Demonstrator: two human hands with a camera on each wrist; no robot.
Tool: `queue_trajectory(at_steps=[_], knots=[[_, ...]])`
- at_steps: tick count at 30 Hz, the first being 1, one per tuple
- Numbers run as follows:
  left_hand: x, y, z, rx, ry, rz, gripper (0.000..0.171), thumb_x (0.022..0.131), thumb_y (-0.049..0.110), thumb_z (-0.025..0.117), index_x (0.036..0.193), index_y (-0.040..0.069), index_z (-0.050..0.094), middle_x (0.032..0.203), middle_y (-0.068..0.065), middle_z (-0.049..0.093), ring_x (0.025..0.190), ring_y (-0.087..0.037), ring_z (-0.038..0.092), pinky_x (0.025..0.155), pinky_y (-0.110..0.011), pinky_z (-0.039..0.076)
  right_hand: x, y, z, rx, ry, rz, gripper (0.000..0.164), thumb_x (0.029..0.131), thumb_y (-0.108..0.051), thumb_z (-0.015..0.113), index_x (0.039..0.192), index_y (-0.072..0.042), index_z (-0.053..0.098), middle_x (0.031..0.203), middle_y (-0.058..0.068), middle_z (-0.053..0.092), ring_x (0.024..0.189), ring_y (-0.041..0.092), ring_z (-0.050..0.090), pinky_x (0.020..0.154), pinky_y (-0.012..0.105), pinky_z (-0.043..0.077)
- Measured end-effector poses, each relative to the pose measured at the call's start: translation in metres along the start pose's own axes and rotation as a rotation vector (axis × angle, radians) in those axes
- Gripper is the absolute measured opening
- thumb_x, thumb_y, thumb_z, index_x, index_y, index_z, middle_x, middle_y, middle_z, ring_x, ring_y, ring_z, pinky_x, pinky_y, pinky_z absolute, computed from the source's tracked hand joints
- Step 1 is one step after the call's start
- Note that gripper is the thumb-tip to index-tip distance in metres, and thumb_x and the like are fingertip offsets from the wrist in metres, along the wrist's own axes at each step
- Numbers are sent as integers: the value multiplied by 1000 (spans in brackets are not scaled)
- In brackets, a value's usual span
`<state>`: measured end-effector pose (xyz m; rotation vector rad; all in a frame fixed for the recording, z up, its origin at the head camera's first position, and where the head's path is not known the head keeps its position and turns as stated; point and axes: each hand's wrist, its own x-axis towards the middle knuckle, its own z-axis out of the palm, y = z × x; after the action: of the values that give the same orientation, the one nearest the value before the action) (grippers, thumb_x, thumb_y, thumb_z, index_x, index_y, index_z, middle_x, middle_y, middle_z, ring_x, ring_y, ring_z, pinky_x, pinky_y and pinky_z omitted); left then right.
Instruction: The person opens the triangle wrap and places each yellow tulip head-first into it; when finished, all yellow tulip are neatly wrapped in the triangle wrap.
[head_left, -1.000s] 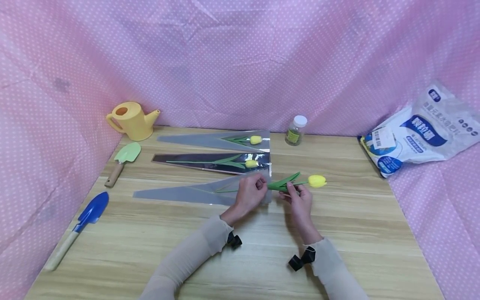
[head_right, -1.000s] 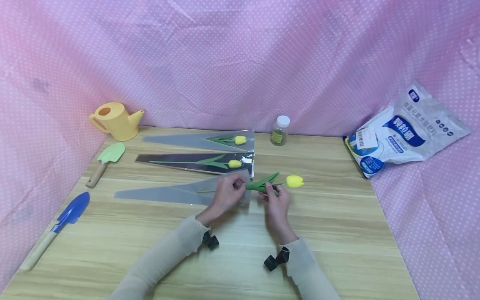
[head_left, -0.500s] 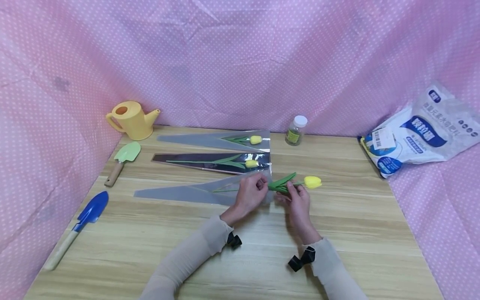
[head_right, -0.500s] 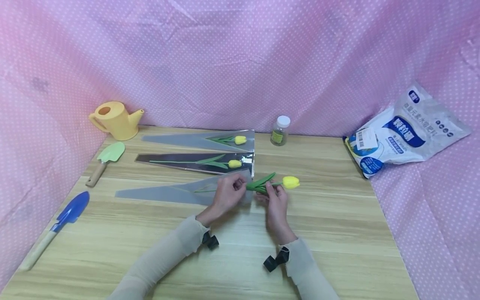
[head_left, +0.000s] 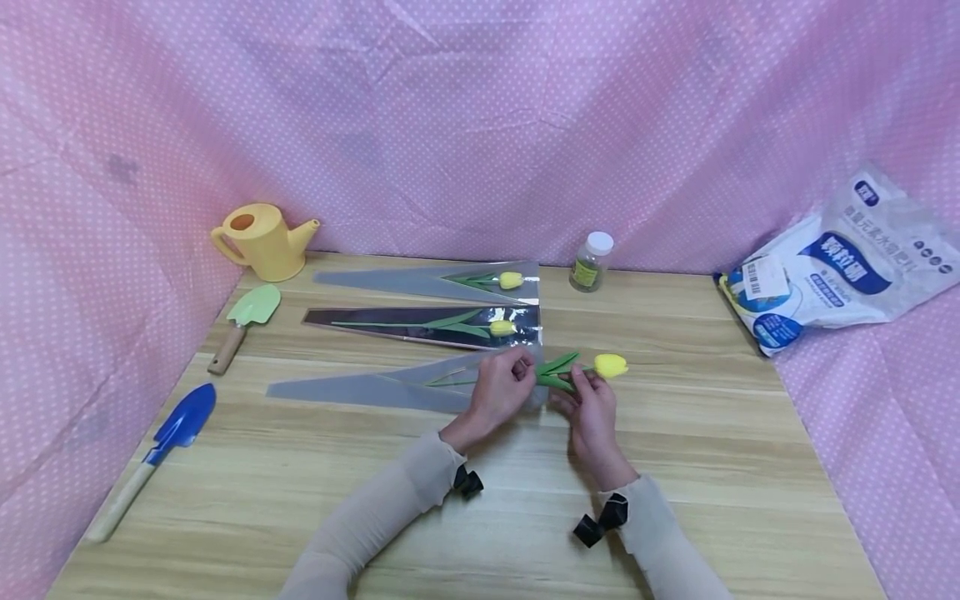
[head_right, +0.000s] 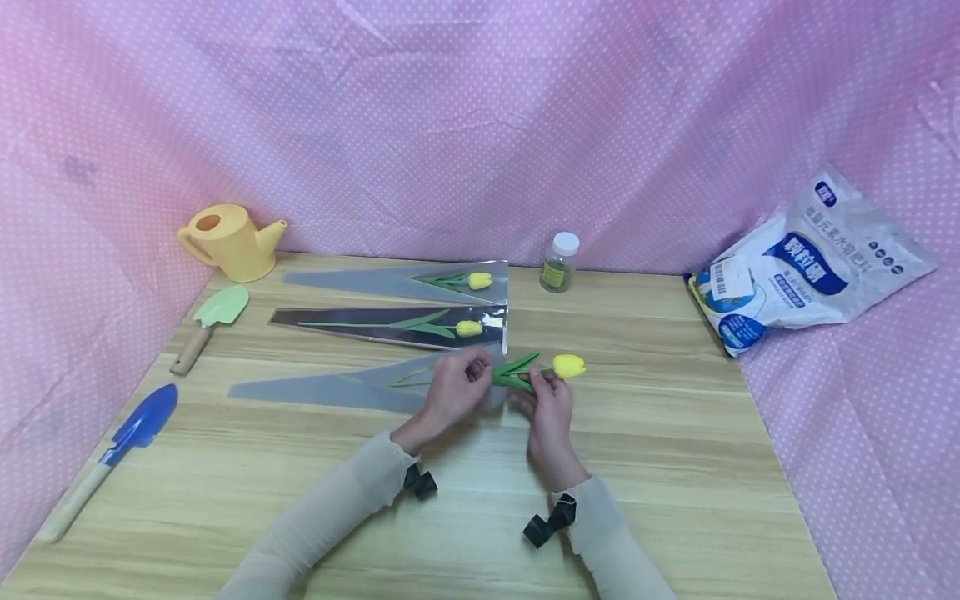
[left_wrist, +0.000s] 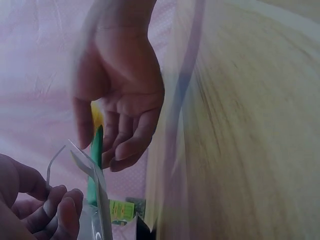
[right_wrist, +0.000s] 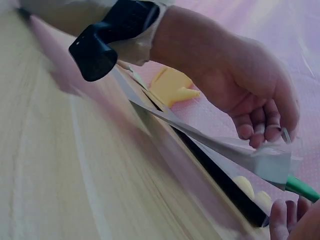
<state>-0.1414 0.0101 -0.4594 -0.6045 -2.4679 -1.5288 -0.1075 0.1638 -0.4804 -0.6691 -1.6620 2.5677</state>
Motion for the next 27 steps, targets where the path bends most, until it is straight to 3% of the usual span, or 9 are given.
queue_trajectory(at_steps=[4,12,27], knots=[[0,-1,0,5,6,2,9,82,-7,63,85,-3,69,68,-12,69,55,-9,59,50,-12,48,1,-1,-4,68,28,23,11,105,-27,49,106,-16,50,89,-9,71,77,5,69,74,24,60],[0,0,0,0,4,11,9,83,-7,63,88,-3,70,71,-13,71,58,-13,62,52,-11,49,0,4,4,41,38,-12,6,102,-19,57,97,-15,59,84,-8,71,75,4,68,72,24,60],[0,1,-1,-5,9,33,8,83,-7,63,86,-3,69,70,-12,71,59,-13,63,54,-12,49,0,1,3,47,29,23,7,101,-22,58,102,-15,59,83,-8,71,79,4,67,74,23,58]])
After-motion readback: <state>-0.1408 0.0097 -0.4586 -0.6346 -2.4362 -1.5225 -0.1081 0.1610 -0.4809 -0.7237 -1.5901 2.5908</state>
